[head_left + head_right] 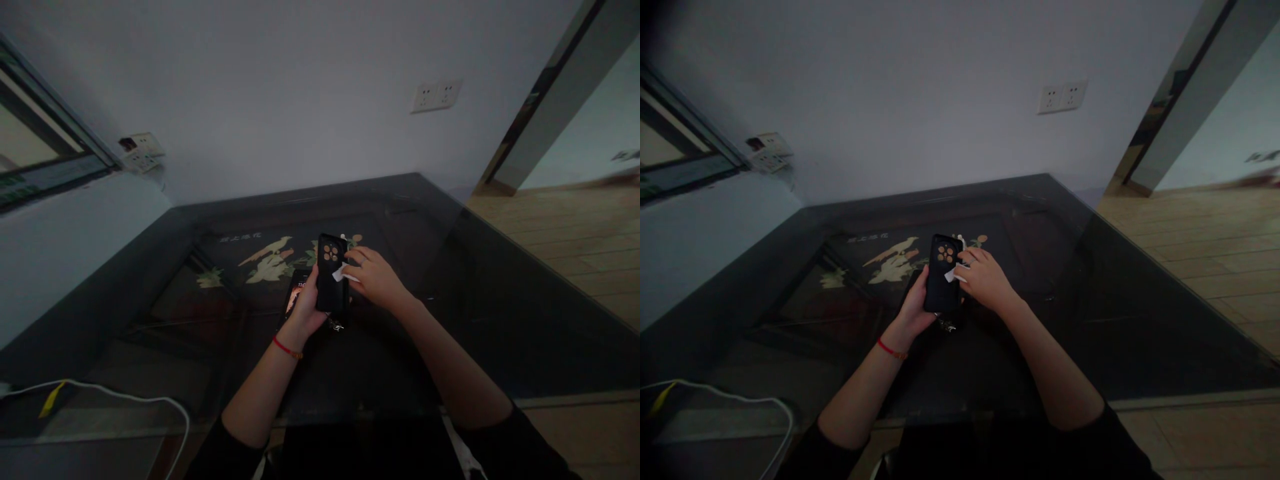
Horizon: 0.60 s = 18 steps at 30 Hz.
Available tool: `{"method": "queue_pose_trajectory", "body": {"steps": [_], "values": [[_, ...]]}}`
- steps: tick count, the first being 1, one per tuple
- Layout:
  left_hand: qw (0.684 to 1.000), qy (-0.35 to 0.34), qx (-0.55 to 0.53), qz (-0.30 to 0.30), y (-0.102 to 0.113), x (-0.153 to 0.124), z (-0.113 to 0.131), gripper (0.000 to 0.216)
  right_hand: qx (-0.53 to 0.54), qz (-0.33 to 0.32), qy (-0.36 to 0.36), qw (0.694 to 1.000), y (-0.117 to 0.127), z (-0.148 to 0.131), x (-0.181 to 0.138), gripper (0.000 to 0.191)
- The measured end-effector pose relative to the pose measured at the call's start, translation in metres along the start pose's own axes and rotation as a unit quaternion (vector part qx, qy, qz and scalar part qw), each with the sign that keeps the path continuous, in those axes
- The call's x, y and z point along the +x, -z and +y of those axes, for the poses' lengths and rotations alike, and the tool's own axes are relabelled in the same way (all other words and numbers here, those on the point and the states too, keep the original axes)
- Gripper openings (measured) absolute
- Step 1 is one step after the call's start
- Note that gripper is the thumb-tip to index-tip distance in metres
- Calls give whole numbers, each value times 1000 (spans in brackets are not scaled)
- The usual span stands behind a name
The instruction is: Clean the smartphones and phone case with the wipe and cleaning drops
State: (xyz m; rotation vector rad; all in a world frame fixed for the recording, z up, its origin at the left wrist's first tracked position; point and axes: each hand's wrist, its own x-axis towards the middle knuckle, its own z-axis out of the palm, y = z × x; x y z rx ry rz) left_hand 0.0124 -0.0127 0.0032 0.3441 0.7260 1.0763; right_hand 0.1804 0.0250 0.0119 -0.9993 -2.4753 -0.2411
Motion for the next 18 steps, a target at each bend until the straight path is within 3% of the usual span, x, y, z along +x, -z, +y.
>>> {"method": "queue_pose_trajectory", "body": {"steps": [12,14,18], "values": [[996,-77,-34,39,-3,5,0,46,94,-84,67,990,4,-18,-3,12],[995,-80,-39,48,-2,5,1,46,115,-62,45,990,5,-18,-2,13],[996,-51,-62,50,-6,1,-1,47,166,70,-81,980,5,-14,0,25]]}}
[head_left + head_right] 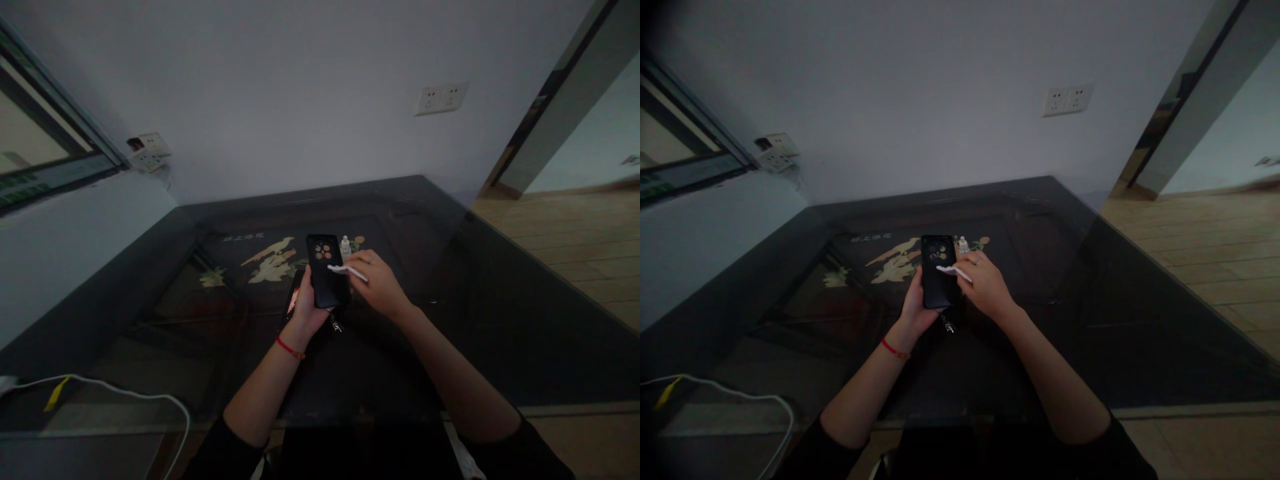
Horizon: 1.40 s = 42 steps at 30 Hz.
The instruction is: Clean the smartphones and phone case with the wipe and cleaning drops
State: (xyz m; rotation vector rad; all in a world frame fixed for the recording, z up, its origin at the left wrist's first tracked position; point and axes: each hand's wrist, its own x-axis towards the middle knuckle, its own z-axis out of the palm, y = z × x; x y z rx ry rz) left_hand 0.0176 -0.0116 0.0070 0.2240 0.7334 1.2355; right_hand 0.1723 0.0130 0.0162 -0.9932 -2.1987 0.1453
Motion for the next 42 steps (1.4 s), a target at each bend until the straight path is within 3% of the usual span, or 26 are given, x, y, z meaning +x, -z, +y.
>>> {"method": "queue_pose_trajectory", "body": {"steps": [3,10,15,22,26,31,36,42], "values": [[999,53,1,-1,-3,-4,-4,46,-3,27,-10,1000,-5,4,0,36],[997,59,-14,43,3,5,-4,46,17,-145,127,981,-8,-4,-2,46],[997,54,-31,55,7,11,-7,47,79,-231,130,961,8,-3,-2,46],[994,101,-30,35,2,-1,-16,46,-17,-160,50,986,3,17,-2,48],[995,83,-30,54,1,-1,-12,46,40,-182,96,978,7,9,-2,47],[997,13,-46,54,2,4,-4,46,102,-227,115,962,17,-2,-2,49],[998,9,-20,66,1,1,-4,49,-2,-161,93,983,12,7,-2,42],[998,-43,-22,47,-8,-5,-9,46,-95,-123,74,985,1,8,-2,48]]}}
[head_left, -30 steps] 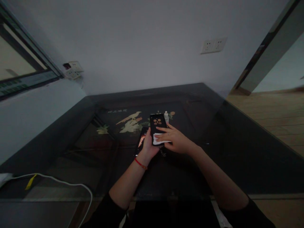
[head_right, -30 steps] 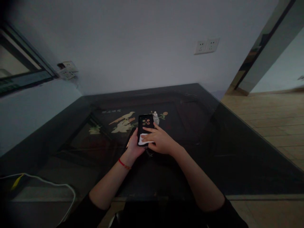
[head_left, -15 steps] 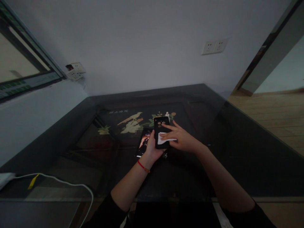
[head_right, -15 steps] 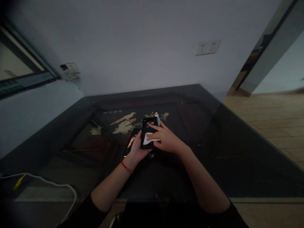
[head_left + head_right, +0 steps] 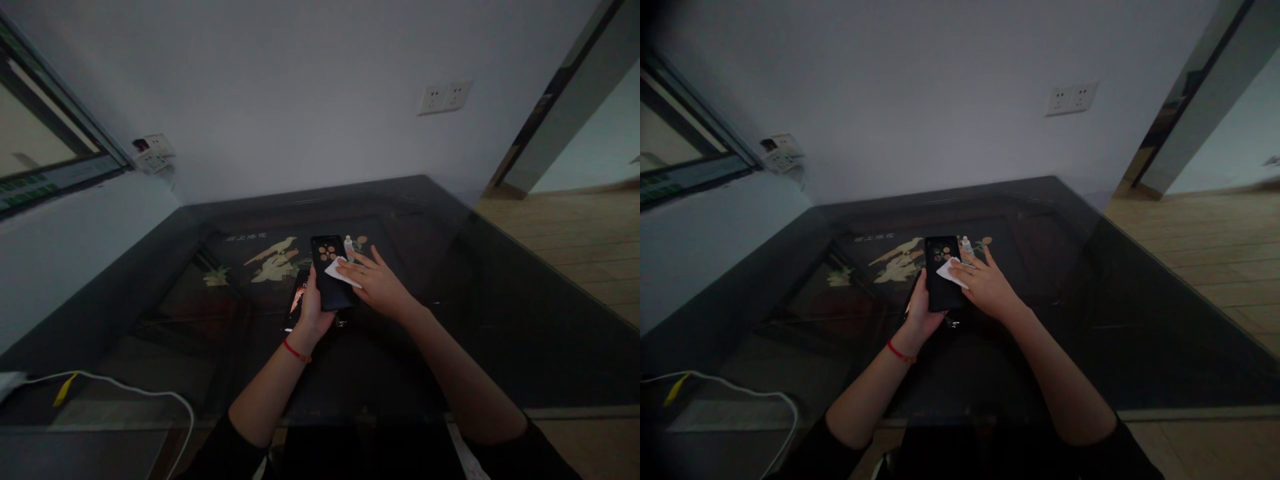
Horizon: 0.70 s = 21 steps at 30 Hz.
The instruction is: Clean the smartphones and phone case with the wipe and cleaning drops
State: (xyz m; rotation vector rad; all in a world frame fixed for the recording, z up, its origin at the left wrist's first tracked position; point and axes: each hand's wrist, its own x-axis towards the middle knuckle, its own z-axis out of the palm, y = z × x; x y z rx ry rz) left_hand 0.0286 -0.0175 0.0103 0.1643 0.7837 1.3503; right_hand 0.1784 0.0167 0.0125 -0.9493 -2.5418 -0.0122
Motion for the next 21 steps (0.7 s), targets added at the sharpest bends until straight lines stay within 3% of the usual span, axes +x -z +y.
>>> {"method": "queue_pose_trajectory", "body": {"steps": [10,13,17,19,21], "values": [[994,-106,5,31,10,14,7,50,74,-12,85,994,2,-17,-2,28],[995,-98,11,10,7,10,7,48,112,73,34,990,3,-13,-2,28],[997,-22,29,-63,1,-5,2,52,125,283,-104,945,9,-8,-4,38],[994,35,40,-96,-2,-13,-5,56,98,314,-121,937,11,-6,-5,39],[994,55,41,-90,-4,-19,-13,50,63,284,-110,950,11,-6,-4,38]]}}
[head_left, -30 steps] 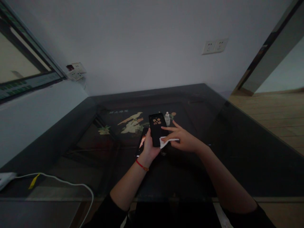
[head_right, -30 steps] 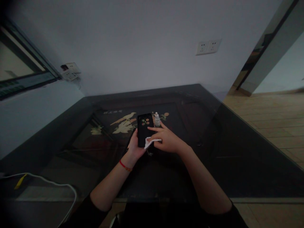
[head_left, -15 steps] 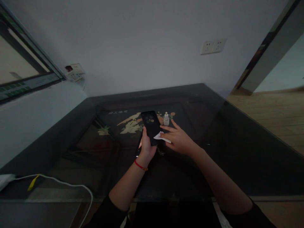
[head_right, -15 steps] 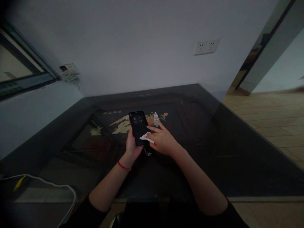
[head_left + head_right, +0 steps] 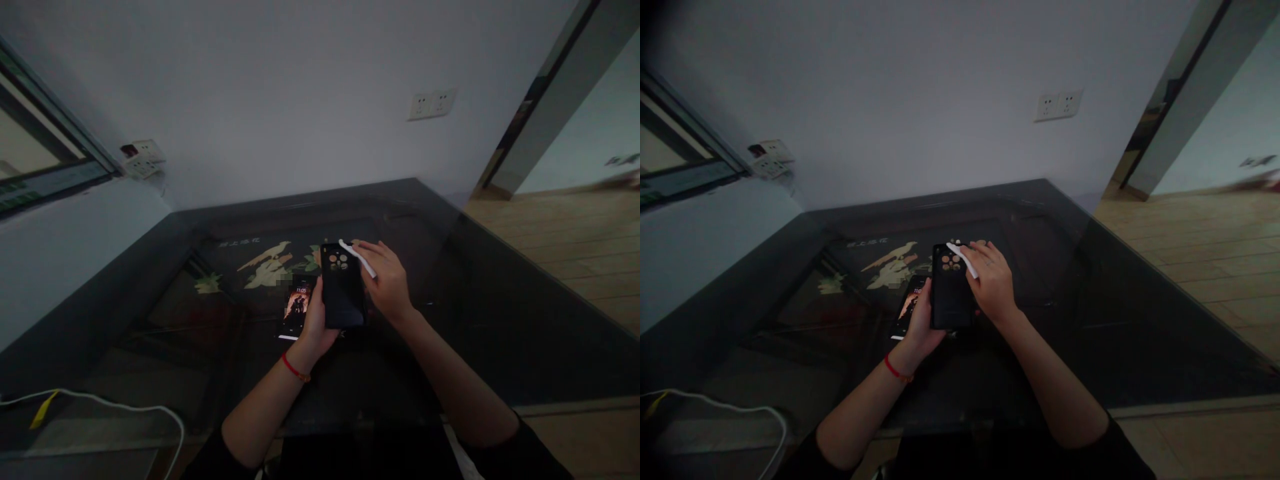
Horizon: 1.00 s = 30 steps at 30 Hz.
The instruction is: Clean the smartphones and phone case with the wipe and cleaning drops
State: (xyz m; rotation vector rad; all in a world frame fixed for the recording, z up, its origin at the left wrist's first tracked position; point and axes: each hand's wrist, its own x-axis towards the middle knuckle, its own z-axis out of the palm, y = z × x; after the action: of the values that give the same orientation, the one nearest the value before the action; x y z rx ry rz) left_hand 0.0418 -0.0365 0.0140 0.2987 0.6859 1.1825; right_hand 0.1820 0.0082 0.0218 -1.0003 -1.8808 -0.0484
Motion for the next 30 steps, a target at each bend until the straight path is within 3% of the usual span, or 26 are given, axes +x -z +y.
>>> {"method": "queue_pose_trajectory", "body": {"steps": [4,9,14,17,23,30], "values": [[999,8,1,40,-3,-1,-13,42,-54,-91,14,994,-9,0,-2,33],[998,31,13,53,-3,2,-11,42,-28,-139,55,988,-13,-1,-4,36],[998,-14,2,59,2,6,-3,41,27,-146,105,983,-8,2,-2,31],[998,-46,-9,52,4,7,-1,40,4,-139,115,984,-6,6,-1,27],[999,-27,3,26,1,6,-4,44,-108,-127,56,984,-10,12,-3,30],[999,-6,5,37,0,5,-8,43,-98,-146,36,984,-18,13,-6,37]]}}
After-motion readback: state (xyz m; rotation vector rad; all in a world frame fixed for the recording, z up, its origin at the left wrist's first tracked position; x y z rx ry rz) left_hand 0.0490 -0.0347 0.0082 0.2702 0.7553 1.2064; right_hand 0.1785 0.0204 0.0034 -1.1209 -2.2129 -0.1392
